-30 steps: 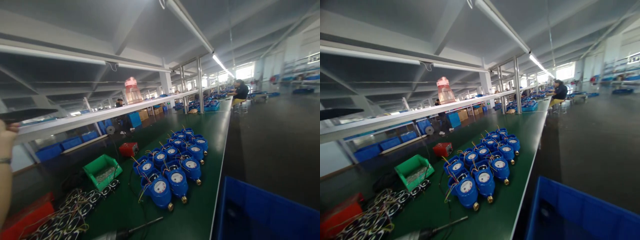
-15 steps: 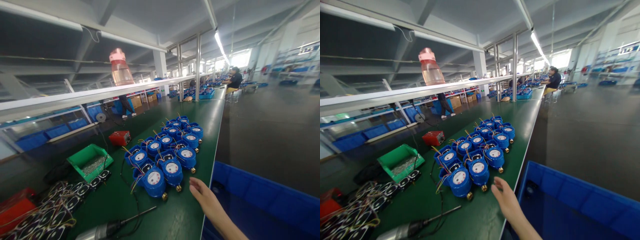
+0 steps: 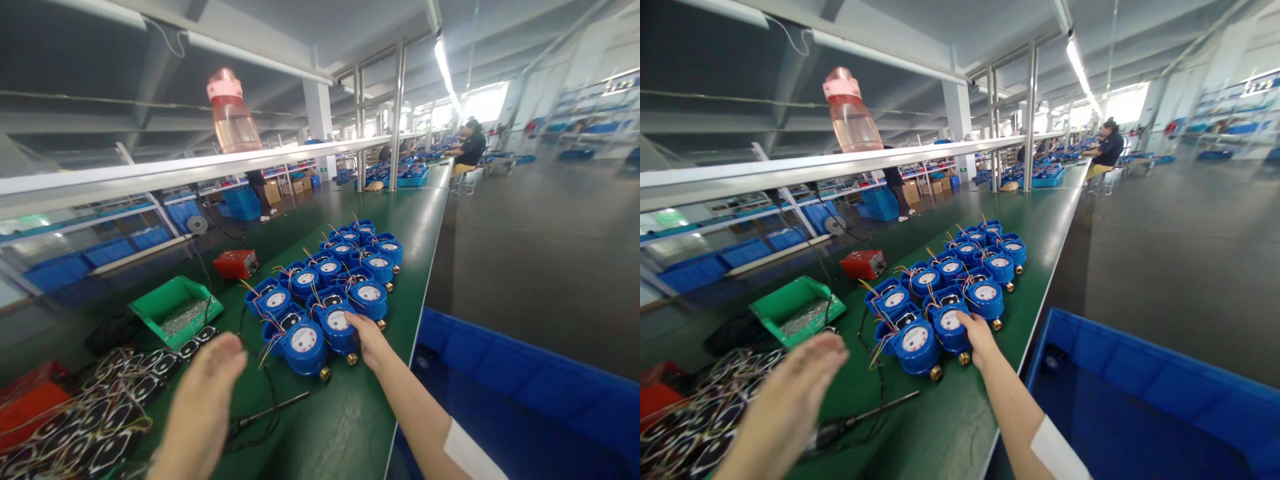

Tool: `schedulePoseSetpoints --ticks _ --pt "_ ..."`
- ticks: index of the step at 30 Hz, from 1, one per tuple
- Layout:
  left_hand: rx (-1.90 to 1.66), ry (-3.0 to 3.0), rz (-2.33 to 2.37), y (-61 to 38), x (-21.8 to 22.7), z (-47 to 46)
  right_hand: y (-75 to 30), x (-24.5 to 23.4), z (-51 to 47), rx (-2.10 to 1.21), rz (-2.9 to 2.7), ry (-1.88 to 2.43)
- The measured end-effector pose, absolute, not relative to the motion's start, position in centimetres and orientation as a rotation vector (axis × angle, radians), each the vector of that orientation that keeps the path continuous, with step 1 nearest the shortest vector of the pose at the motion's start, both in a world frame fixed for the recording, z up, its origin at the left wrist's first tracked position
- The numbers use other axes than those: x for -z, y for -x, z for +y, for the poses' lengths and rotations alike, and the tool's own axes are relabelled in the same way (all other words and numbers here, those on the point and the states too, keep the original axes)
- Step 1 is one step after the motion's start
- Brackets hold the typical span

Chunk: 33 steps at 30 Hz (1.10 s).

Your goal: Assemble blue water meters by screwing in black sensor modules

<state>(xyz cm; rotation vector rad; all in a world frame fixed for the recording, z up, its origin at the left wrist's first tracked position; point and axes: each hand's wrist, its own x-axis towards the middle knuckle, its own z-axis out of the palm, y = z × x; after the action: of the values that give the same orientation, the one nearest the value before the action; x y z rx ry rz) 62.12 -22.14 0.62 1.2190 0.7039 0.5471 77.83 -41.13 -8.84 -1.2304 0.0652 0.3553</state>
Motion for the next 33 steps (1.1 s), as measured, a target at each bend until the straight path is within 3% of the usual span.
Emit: schedulePoseSetpoints --ticks 4,8,22,33 --pt "-0.277 -0.966 0.825 -65.0 6.2 -27.0 -78.4 9.4 -41.1 -0.366 0.107 1.215" --pt "-0.300 -0.959 0.815 -68.6 8.3 -27.6 -76.8 9.6 -41.7 -0.404 0.157 1.216" --pt "0.036 -0.940 0.970 -67.6 8.0 -26.7 -71.2 9.2 -42.2 -0.438 0.315 0.967" --pt "-0.092 -1.153 0.611 -62.6 2.6 -37.6 -62.5 5.8 -54.0 -0.233 0.429 0.700"
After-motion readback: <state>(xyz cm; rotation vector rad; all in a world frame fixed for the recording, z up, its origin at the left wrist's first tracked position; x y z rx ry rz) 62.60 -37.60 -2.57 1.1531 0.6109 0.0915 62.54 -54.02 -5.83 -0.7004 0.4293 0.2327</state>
